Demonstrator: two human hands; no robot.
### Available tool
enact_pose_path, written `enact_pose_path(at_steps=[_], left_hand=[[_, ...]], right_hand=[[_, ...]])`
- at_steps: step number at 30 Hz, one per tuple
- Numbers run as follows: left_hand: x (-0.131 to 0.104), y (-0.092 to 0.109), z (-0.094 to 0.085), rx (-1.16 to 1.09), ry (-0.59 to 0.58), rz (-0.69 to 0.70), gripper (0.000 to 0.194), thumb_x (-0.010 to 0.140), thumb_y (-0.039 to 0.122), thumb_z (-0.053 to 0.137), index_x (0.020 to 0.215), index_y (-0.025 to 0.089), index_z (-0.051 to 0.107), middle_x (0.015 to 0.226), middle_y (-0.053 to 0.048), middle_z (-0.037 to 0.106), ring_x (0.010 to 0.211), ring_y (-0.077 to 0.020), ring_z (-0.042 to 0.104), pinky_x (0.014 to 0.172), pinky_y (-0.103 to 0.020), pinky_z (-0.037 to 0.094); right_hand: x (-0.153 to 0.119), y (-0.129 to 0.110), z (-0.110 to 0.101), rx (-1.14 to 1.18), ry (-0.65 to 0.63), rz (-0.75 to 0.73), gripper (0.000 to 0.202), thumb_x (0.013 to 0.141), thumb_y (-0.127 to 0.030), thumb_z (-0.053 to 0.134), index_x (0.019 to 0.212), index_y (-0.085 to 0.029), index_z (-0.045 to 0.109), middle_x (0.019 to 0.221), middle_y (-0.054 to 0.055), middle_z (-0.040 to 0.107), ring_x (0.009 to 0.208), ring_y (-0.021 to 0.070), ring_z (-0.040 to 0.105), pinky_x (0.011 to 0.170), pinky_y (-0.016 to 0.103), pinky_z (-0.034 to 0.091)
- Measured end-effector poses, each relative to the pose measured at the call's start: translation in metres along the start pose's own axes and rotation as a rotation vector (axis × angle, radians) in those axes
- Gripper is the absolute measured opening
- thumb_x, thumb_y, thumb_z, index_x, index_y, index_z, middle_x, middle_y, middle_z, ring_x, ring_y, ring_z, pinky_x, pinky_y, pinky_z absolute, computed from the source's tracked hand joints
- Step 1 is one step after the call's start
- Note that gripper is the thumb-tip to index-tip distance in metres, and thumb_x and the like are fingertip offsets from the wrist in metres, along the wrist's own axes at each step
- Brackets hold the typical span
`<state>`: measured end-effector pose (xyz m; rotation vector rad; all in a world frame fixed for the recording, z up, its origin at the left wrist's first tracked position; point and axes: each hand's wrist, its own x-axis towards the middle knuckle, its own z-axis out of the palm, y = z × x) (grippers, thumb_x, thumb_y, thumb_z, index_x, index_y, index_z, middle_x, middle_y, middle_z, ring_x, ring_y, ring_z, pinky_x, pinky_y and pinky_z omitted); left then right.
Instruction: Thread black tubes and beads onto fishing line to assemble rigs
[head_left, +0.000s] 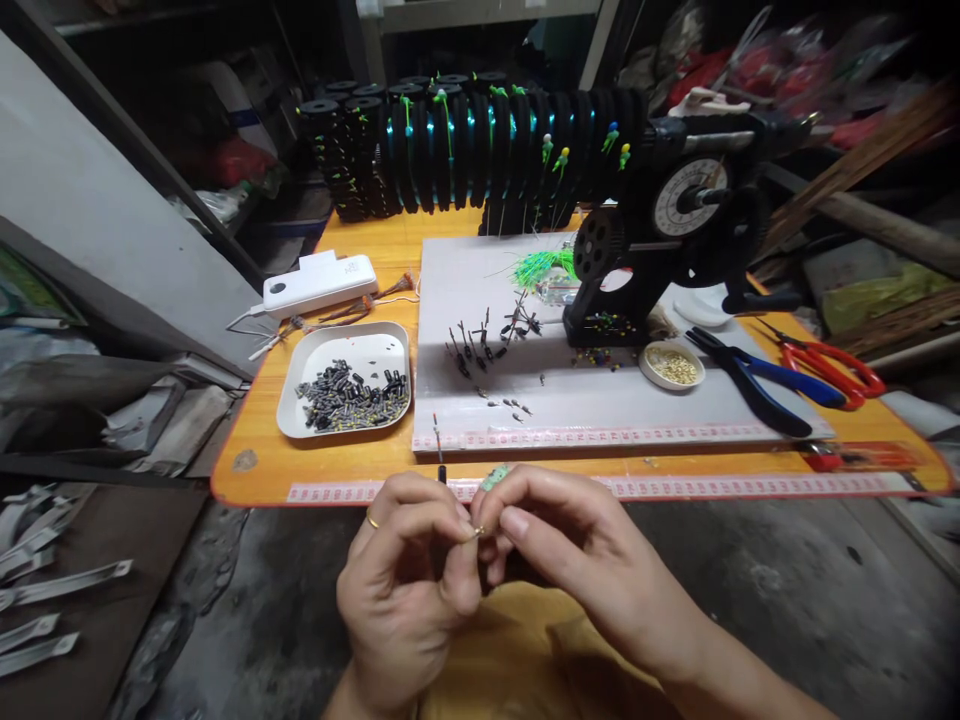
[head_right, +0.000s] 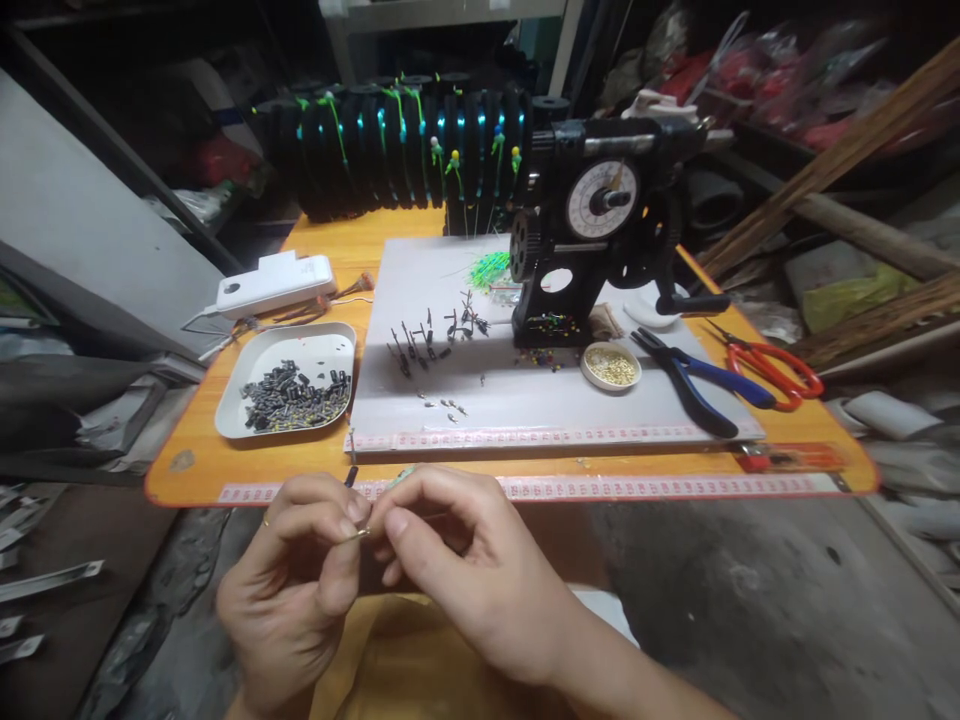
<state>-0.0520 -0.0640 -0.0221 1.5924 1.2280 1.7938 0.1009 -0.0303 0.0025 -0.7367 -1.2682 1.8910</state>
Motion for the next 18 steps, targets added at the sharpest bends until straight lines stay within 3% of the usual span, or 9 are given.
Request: enact_pose_path(at_steps=[9,18], left_hand=[[0.0058,0.0004,-0.0046,0.020,-0.074,-0.049,0.012,0.080,0.009,0.076,0.081,0.020,0.070,0.076,-0.002,0.065,0.069,-0.0142,0.065,0.061,-0.021,0.055],[0.0003,-0.0039,-0.0036,-0.063,-0.103,-0.028,0.007,0.087,0.016,0.074,0.087,0.020,0.068,0.082,0.000,0.060,0.067,-0.0103,0.062,0.059,-0.018,0.055]], right_hand=[[0.0011,-0.0023,0.0013,-0.168,0.113,-0.017,0.017,0.091,-0.031,0.067,0.083,-0.017,0.066,0.080,0.003,0.064,0.069,0.0122,0.062,0.065,0.024,0.056],[0.0041,0.0012,-0.0041,0.106,-0.008,0.157,0.028,0.087,-0.040,0.075,0.083,-0.015,0.063,0.073,-0.001,0.062,0.065,0.0079,0.061,0.064,0.018,0.053]])
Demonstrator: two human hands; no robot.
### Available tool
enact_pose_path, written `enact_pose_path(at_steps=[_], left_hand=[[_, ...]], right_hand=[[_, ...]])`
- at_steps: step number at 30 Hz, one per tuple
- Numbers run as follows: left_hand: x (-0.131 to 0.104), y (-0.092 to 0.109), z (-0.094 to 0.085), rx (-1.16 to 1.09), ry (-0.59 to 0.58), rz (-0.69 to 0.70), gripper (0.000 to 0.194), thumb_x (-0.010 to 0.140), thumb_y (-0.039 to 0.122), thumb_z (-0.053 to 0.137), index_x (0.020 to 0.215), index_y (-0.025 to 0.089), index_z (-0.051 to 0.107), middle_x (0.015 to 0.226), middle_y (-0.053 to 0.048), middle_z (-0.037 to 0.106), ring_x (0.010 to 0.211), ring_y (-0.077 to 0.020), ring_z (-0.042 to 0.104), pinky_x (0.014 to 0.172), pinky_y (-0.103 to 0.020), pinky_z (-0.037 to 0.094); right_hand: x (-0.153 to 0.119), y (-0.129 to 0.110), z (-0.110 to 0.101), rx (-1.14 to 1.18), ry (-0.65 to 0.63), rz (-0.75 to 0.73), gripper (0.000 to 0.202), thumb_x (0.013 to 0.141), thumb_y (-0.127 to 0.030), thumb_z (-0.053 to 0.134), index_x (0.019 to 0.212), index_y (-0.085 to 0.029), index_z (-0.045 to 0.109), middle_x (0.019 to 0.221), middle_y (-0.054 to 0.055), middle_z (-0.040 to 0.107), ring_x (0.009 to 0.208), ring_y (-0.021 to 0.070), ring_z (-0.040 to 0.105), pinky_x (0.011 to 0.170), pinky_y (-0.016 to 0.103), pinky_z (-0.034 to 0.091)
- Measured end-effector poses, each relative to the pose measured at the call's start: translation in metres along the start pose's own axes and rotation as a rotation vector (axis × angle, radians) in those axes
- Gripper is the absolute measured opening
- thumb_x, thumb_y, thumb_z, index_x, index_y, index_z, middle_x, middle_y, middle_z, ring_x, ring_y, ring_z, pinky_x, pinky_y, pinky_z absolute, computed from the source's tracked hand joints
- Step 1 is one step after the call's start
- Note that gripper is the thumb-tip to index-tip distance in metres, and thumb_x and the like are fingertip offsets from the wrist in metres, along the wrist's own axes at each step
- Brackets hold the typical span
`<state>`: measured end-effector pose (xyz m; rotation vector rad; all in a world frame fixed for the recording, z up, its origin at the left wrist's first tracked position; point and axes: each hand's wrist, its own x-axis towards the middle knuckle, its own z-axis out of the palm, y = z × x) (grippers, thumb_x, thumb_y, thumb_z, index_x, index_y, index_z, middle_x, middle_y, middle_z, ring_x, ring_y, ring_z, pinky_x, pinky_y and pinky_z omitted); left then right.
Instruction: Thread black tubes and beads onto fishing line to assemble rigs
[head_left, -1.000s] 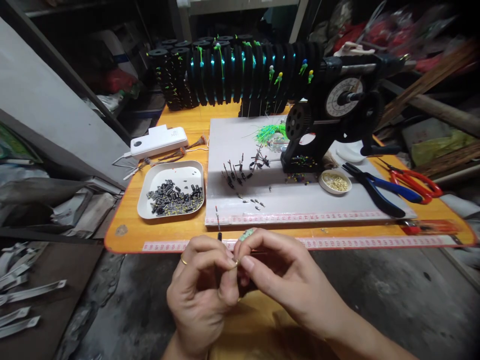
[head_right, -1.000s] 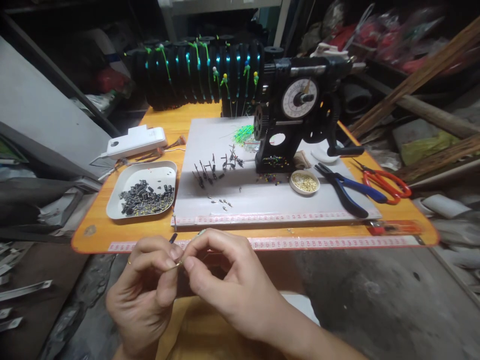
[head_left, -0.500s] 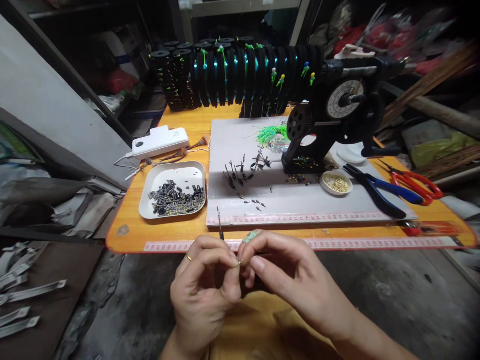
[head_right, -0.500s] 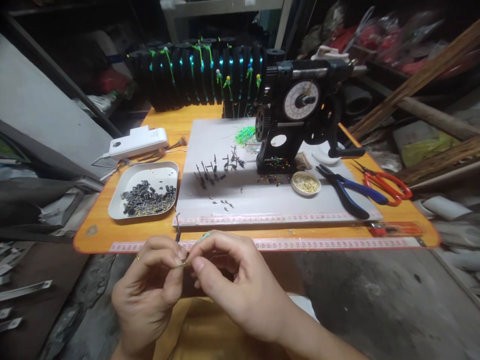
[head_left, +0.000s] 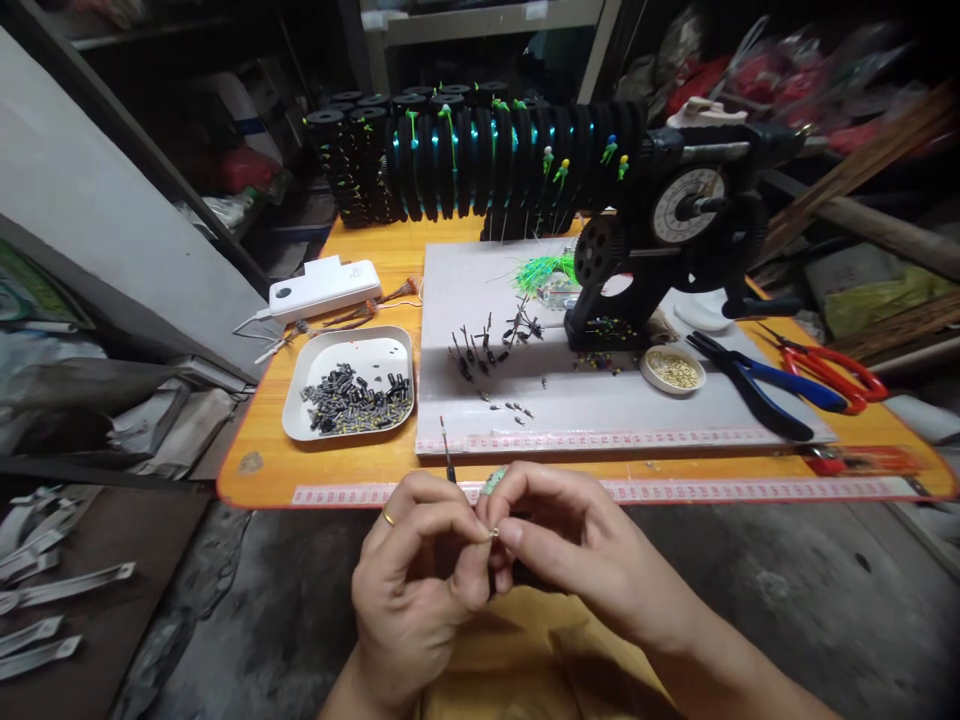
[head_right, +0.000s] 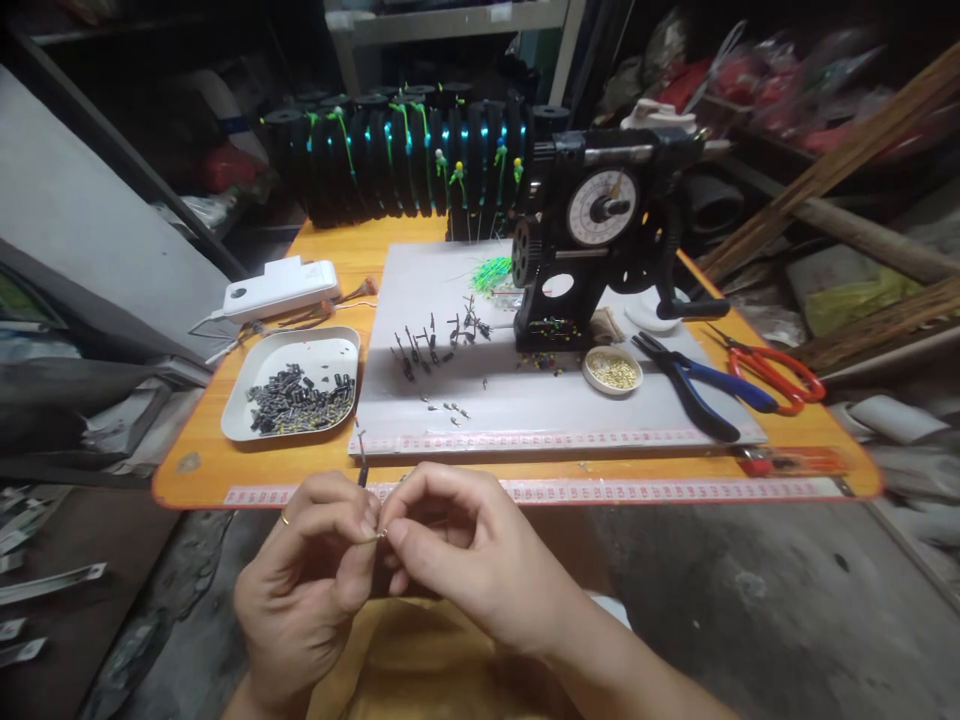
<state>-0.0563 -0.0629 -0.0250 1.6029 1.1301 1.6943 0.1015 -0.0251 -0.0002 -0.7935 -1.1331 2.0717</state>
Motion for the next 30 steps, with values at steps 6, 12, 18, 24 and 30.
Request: enact_pose_path(at_steps=[6,12,18,24,30], left_hand=[[0.001,0.000,-0.003,0.021,-0.042,0.000,0.008,0.087,0.015,0.073,0.086,0.020,0.068,0.088,-0.001,0.061,0.079,-0.0107,0.063,0.071,-0.017,0.056],[-0.001,0.002,-0.002,-0.083,-0.023,-0.061,0.015,0.086,0.007,0.071,0.090,0.021,0.068,0.085,0.000,0.067,0.079,-0.0102,0.066,0.075,-0.016,0.056],[-0.009,-0.001,0.003,-0.296,0.072,-0.259,0.014,0.087,0.008,0.071,0.086,0.022,0.070,0.083,0.001,0.067,0.079,-0.0086,0.067,0.076,-0.014,0.057],[-0.011,-0.005,0.005,-0.373,0.081,-0.279,0.017,0.085,0.005,0.072,0.089,0.022,0.073,0.085,0.001,0.067,0.080,-0.0076,0.068,0.076,-0.012,0.057],[-0.010,-0.009,0.006,-0.325,0.113,-0.277,0.019,0.086,0.004,0.069,0.090,0.022,0.072,0.086,0.002,0.067,0.080,-0.0075,0.068,0.073,-0.011,0.057]], right_hand=[[0.001,-0.001,0.000,-0.097,-0.040,0.017,0.026,0.088,-0.039,0.072,0.085,-0.015,0.063,0.073,0.000,0.063,0.065,0.0092,0.061,0.064,0.021,0.052],[-0.002,-0.004,-0.001,-0.691,0.091,-0.284,0.019,0.090,-0.021,0.066,0.073,-0.017,0.058,0.065,-0.002,0.058,0.059,0.0085,0.053,0.055,0.020,0.044],[-0.005,-0.001,-0.010,-0.891,0.085,-0.754,0.026,0.092,-0.007,0.066,0.117,-0.014,0.068,0.098,0.008,0.072,0.083,0.0124,0.068,0.074,0.020,0.057],[-0.003,0.002,-0.011,-1.032,0.133,-0.909,0.020,0.092,-0.001,0.062,0.107,-0.009,0.072,0.090,0.012,0.073,0.081,0.0153,0.070,0.072,0.023,0.058],[0.000,0.006,-0.011,-0.951,0.161,-0.809,0.018,0.090,-0.002,0.063,0.103,-0.011,0.070,0.082,0.008,0.070,0.072,0.0140,0.065,0.065,0.025,0.054]])
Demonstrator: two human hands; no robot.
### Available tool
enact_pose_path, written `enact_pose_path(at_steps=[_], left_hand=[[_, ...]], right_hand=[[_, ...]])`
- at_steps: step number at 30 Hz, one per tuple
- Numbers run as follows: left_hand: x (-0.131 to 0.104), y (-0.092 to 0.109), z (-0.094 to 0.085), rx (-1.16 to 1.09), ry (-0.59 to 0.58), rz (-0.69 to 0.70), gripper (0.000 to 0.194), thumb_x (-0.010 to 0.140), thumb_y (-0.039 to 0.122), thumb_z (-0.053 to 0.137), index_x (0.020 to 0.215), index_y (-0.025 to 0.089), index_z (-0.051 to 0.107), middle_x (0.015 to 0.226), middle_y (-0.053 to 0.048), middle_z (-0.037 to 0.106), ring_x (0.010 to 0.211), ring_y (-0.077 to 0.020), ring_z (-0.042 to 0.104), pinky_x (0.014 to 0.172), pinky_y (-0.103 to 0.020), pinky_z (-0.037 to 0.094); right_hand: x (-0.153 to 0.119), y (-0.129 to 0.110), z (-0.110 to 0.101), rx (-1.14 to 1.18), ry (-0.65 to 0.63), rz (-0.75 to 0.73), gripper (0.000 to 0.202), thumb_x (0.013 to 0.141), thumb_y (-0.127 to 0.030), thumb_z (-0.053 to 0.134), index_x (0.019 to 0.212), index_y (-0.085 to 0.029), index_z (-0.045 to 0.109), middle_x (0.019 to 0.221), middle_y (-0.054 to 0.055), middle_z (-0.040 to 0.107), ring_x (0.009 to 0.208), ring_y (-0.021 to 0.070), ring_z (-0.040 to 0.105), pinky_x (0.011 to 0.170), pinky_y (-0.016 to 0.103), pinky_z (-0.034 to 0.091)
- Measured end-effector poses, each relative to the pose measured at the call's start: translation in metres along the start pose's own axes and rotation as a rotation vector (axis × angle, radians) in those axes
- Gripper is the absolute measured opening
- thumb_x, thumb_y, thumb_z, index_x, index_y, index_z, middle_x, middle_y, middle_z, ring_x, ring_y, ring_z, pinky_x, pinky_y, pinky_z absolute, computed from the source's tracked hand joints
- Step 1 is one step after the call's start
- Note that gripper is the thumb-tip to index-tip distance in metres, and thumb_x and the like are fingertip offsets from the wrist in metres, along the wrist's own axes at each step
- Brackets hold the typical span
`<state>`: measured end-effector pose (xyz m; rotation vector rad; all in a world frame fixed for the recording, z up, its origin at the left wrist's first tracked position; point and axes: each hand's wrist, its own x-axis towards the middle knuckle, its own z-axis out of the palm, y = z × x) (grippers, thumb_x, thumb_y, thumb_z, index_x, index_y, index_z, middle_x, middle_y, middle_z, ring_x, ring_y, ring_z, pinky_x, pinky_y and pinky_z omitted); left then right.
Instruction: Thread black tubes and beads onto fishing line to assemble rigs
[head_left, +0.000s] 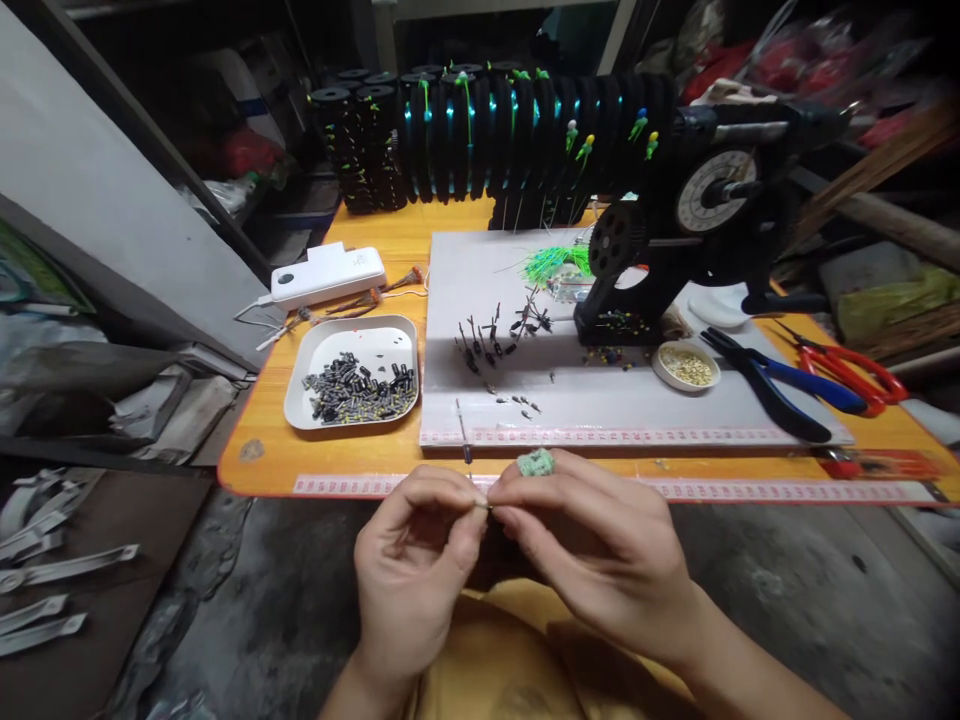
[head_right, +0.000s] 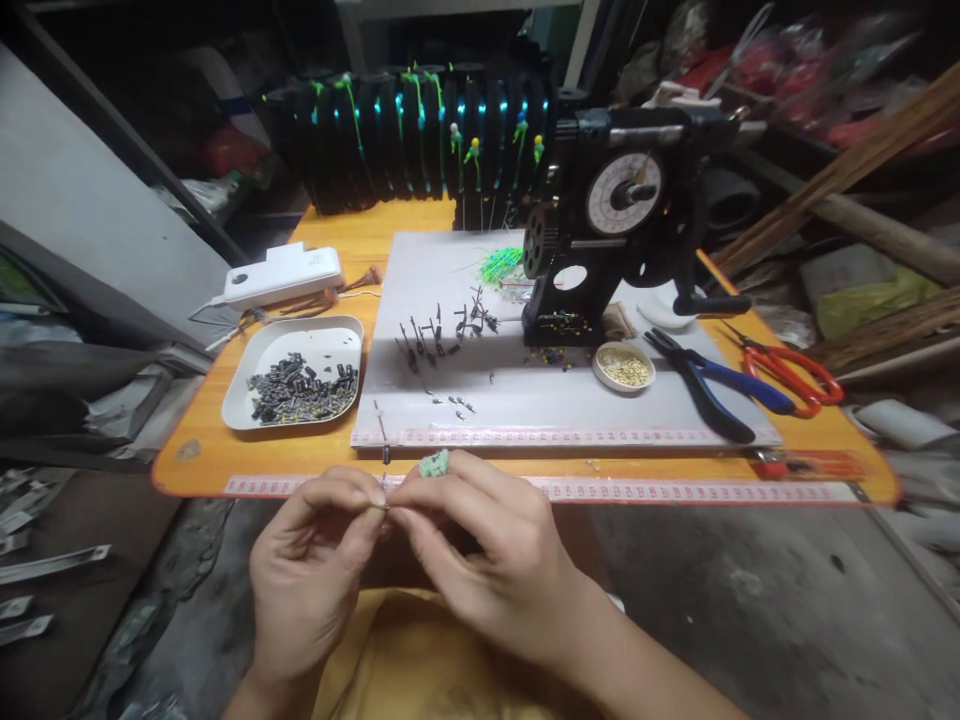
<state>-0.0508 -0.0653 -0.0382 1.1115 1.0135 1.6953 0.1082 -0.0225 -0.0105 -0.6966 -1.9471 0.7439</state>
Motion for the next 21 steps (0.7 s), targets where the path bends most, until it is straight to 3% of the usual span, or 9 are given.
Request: enact_pose_path(at_steps=[3,7,11,16,21], left_hand=[[0.000,-0.003,-0.001,0.101,0.011,0.065,0.025,0.086,0.001,0.069,0.094,0.024,0.074,0.087,0.002,0.071,0.081,-0.0074,0.069,0.077,-0.012,0.058],[0.000,-0.005,-0.002,0.278,0.049,0.099,0.046,0.085,0.000,0.071,0.117,0.032,0.074,0.091,0.005,0.076,0.081,-0.0062,0.072,0.080,-0.012,0.057],[0.002,-0.006,-0.005,0.404,0.011,0.200,0.030,0.082,0.000,0.074,0.098,0.026,0.079,0.086,0.003,0.078,0.078,-0.0091,0.073,0.076,-0.016,0.059],[0.005,-0.005,-0.013,0.522,0.027,0.255,0.025,0.082,0.002,0.075,0.091,0.025,0.077,0.103,-0.002,0.077,0.091,-0.0150,0.073,0.083,-0.026,0.060],[0.017,0.003,-0.025,0.849,-0.175,0.443,0.026,0.085,0.004,0.070,0.100,0.024,0.074,0.089,-0.003,0.073,0.079,-0.0170,0.070,0.072,-0.030,0.057]], right_hand=[[-0.003,0.003,0.002,-0.032,0.002,0.027,0.017,0.089,-0.004,0.064,0.102,-0.013,0.069,0.080,0.005,0.069,0.069,0.0130,0.062,0.062,0.025,0.051],[-0.004,0.007,0.005,-0.078,0.015,0.067,0.013,0.087,-0.004,0.064,0.094,-0.016,0.065,0.078,0.002,0.064,0.066,0.0105,0.059,0.060,0.023,0.048],[-0.003,0.010,0.007,-0.098,0.032,0.080,0.013,0.087,-0.005,0.063,0.092,-0.016,0.064,0.078,0.001,0.063,0.065,0.0103,0.059,0.060,0.022,0.049],[-0.005,0.014,0.006,-0.116,0.011,0.089,0.014,0.088,-0.005,0.061,0.093,-0.018,0.063,0.079,0.002,0.064,0.065,0.0118,0.060,0.059,0.024,0.049],[-0.006,0.021,0.009,-0.205,-0.004,0.043,0.013,0.091,-0.005,0.059,0.094,-0.017,0.063,0.078,0.003,0.063,0.067,0.0135,0.059,0.060,0.025,0.049]])
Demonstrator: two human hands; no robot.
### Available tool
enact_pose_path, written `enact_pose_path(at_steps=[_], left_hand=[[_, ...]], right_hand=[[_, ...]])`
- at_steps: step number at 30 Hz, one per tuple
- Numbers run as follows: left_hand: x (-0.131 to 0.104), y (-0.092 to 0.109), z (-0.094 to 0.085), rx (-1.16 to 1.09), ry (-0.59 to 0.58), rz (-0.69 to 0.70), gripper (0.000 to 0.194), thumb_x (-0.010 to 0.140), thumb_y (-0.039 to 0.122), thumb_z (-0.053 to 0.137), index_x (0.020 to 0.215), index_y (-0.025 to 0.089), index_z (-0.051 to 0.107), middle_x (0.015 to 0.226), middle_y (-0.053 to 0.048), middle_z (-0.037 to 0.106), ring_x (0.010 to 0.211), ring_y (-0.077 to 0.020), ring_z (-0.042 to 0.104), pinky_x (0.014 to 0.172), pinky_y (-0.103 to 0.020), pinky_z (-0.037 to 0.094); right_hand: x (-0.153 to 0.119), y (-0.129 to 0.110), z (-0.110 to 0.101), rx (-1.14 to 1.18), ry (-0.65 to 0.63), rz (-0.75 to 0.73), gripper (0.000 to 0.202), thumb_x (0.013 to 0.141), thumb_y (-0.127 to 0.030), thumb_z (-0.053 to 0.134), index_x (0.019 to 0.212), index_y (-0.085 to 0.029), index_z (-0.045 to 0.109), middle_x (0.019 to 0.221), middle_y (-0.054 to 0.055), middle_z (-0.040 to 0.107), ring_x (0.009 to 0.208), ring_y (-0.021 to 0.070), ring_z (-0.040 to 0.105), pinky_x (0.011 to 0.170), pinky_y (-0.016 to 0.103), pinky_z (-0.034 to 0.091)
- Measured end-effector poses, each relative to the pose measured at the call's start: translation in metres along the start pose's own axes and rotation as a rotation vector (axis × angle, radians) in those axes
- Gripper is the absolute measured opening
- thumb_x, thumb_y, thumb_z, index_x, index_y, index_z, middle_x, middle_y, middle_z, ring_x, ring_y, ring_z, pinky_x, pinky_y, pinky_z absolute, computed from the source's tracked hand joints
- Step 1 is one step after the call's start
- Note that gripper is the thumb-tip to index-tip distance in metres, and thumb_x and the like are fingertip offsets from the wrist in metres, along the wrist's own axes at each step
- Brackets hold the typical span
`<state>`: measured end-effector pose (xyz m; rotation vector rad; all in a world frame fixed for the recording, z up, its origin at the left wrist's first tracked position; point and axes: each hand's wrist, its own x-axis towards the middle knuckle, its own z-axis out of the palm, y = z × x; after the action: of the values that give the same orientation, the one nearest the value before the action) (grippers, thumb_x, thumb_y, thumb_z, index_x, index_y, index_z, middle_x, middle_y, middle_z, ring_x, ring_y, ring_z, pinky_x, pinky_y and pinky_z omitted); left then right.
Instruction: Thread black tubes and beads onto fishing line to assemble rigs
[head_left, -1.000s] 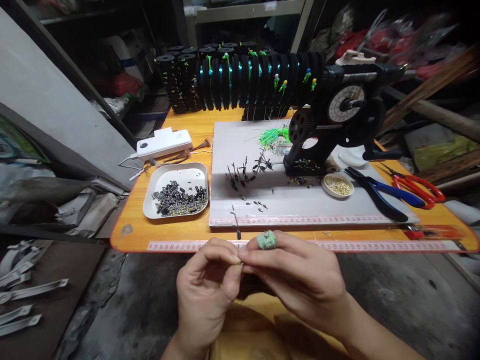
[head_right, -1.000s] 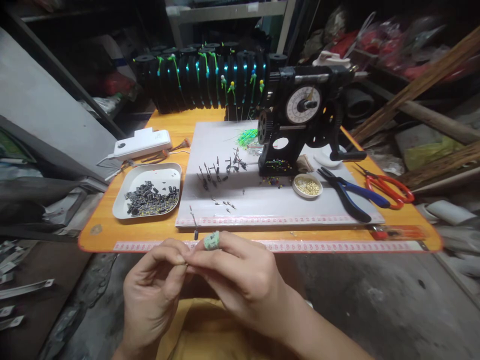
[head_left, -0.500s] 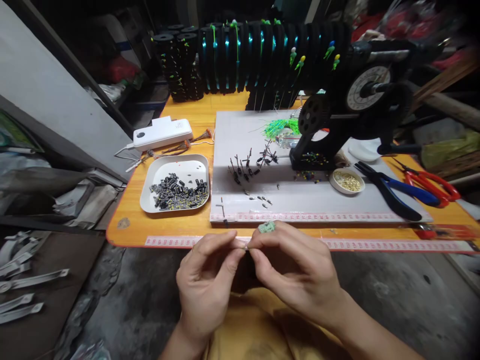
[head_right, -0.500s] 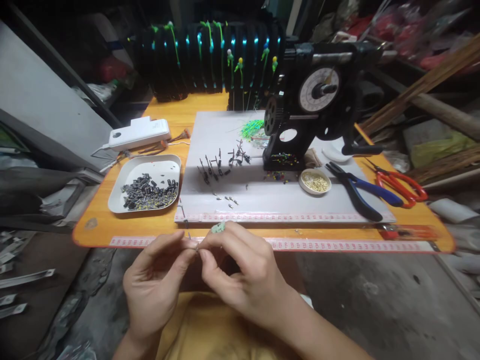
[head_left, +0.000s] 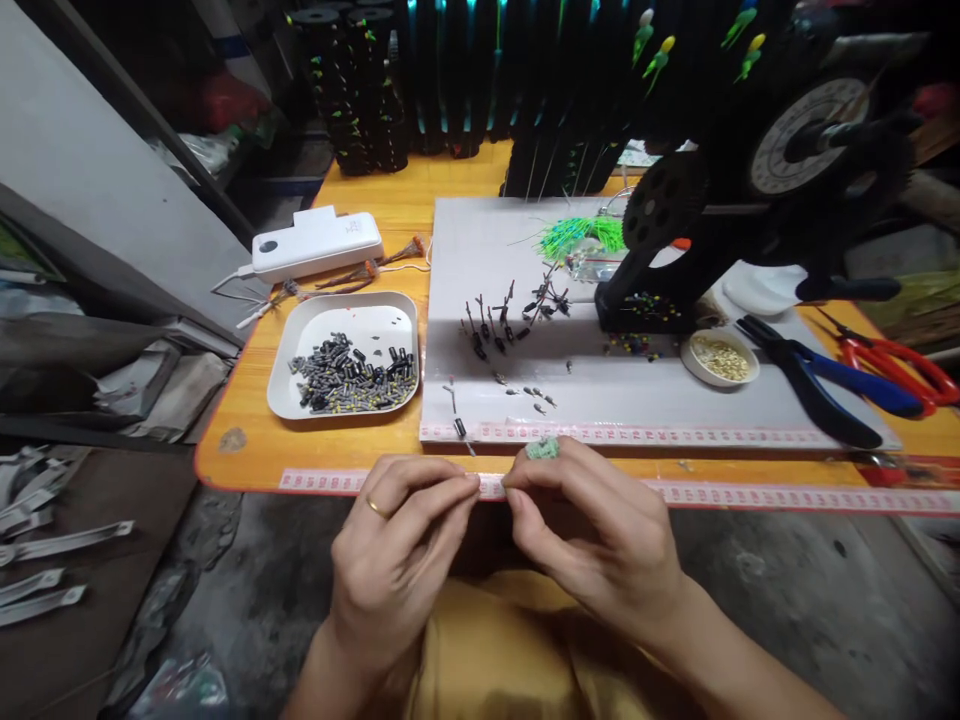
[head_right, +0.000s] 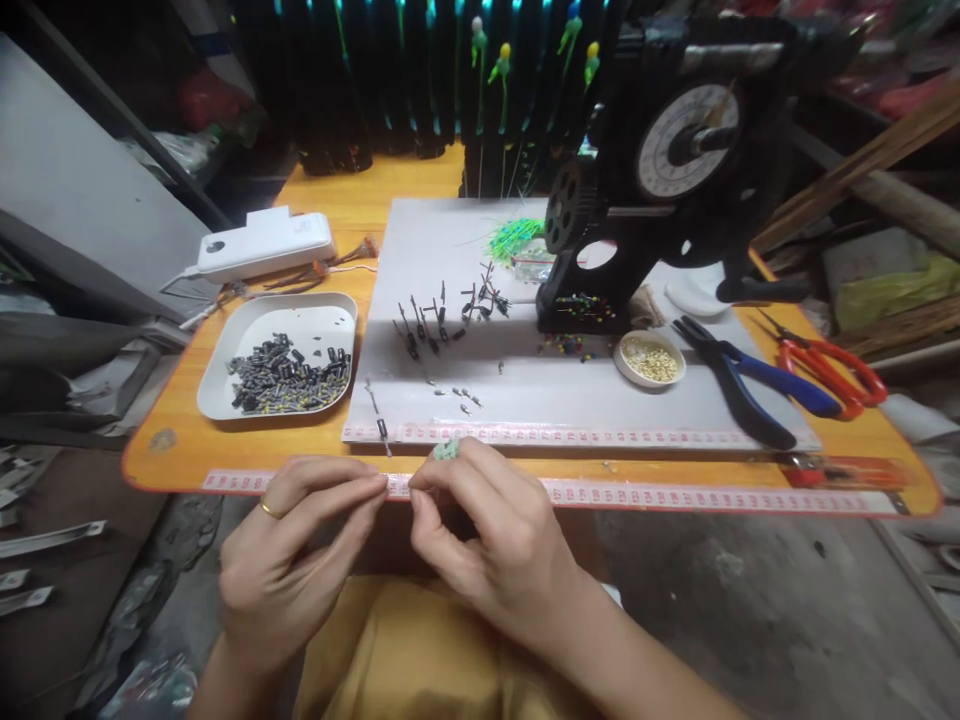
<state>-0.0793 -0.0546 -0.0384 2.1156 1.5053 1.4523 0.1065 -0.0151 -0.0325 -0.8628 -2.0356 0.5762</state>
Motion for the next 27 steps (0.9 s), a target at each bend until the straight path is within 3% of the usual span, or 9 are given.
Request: enact_pose_path(at_steps=[3,10,18,27], left_hand=[[0.006,-0.003,-0.005,0.149,-0.104,0.041,0.019,0.084,0.006,0.069,0.094,0.022,0.070,0.084,-0.004,0.072,0.081,-0.0198,0.064,0.075,-0.035,0.054],[0.011,-0.002,-0.008,0.235,-0.266,-0.129,0.010,0.085,0.009,0.064,0.082,0.016,0.070,0.085,-0.008,0.061,0.086,-0.0253,0.050,0.075,-0.042,0.045],[0.017,-0.004,-0.018,0.239,-0.362,-0.186,0.009,0.084,0.010,0.063,0.082,0.017,0.069,0.086,-0.006,0.054,0.088,-0.0248,0.047,0.075,-0.041,0.037],[0.017,-0.005,-0.020,0.207,-0.377,-0.201,0.009,0.084,0.008,0.061,0.080,0.016,0.065,0.086,-0.005,0.056,0.090,-0.0247,0.048,0.077,-0.041,0.037]], right_hand=[[0.000,0.001,0.003,-0.087,-0.018,-0.068,0.013,0.090,-0.003,0.060,0.091,-0.016,0.062,0.076,0.004,0.062,0.068,0.0150,0.054,0.061,0.027,0.046],[-0.002,0.001,0.005,-0.239,-0.080,-0.087,0.013,0.091,-0.002,0.059,0.087,-0.014,0.063,0.072,0.004,0.056,0.070,0.0173,0.046,0.064,0.030,0.042],[-0.001,-0.001,0.013,-0.312,-0.087,-0.108,0.013,0.092,-0.005,0.060,0.084,-0.015,0.064,0.070,0.002,0.051,0.067,0.0171,0.044,0.062,0.031,0.039],[0.003,-0.003,0.017,-0.338,-0.076,-0.119,0.013,0.092,-0.006,0.062,0.083,-0.016,0.063,0.068,0.002,0.050,0.065,0.0169,0.045,0.060,0.029,0.040]])
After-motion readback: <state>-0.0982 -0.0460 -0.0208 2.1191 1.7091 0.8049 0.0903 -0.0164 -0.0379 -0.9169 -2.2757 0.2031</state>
